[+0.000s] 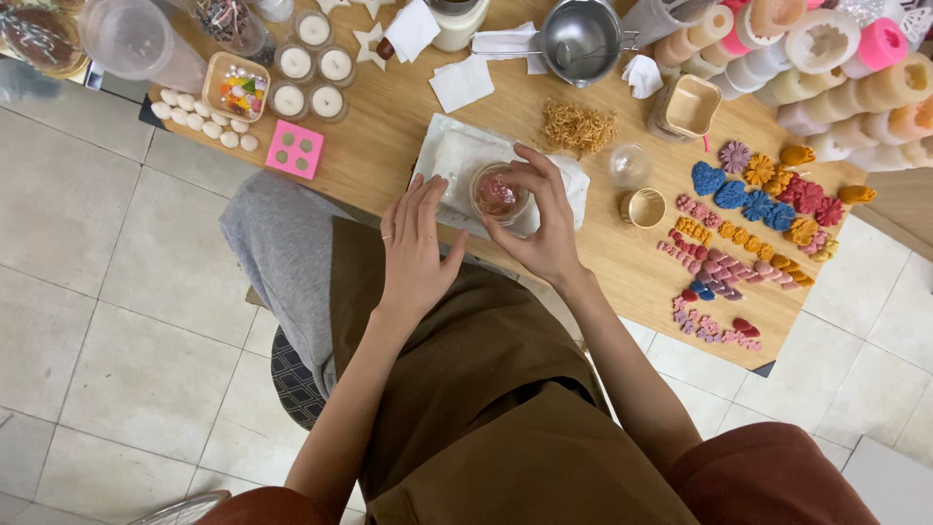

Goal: The person arranges dried moss and small decorative flowers into a small circular container, then carefully places a red rose candle and small white beads on top.

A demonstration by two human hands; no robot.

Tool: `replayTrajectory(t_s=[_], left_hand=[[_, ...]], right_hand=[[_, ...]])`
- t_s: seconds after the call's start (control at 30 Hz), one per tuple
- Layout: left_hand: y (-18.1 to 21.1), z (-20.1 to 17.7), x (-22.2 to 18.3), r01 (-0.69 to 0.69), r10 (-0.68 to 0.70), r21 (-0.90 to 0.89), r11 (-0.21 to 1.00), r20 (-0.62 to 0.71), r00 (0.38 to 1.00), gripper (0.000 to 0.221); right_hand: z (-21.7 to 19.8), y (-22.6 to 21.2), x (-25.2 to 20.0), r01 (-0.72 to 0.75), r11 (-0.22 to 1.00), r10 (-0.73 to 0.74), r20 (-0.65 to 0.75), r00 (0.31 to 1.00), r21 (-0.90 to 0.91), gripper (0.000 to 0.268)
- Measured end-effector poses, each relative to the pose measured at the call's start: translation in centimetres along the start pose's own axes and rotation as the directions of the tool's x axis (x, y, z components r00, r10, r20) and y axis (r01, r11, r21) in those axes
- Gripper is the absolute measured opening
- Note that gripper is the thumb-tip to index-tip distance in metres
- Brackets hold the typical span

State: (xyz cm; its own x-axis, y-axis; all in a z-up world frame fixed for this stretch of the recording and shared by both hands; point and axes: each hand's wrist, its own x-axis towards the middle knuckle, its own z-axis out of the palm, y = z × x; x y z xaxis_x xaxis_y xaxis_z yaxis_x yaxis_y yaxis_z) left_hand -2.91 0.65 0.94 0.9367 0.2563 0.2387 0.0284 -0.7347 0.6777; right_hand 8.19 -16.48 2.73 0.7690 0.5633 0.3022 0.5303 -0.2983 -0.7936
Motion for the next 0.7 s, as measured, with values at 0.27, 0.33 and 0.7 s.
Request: replayTrajectory(t_s=[0.27,0.33,0.7], left_hand=[[-0.2,0.4,0.0,0.007,-0.006,-0.04,0.999,0.013,1.0,0.069],[-0.3,0.3,0.0,0.023,-0.023,-0.021,1.0,0.015,1.0,0.069],[-0.4,0.5,0.2,0.031,-0.029,-0.038,0.999,0.043,0.999,0.069]], right_hand=[[0.1,0.6,0.3,0.061,0.987,-0.048,0.088,0.995,-0.151,0.055],[0.2,0.7,0.4,0.028,0.995,-0.02,0.08,0.997,-0.097,0.054],[0.9,1.5,0.0,-0.014,1.0,0.016,0.092,0.996,-0.023,0.055]])
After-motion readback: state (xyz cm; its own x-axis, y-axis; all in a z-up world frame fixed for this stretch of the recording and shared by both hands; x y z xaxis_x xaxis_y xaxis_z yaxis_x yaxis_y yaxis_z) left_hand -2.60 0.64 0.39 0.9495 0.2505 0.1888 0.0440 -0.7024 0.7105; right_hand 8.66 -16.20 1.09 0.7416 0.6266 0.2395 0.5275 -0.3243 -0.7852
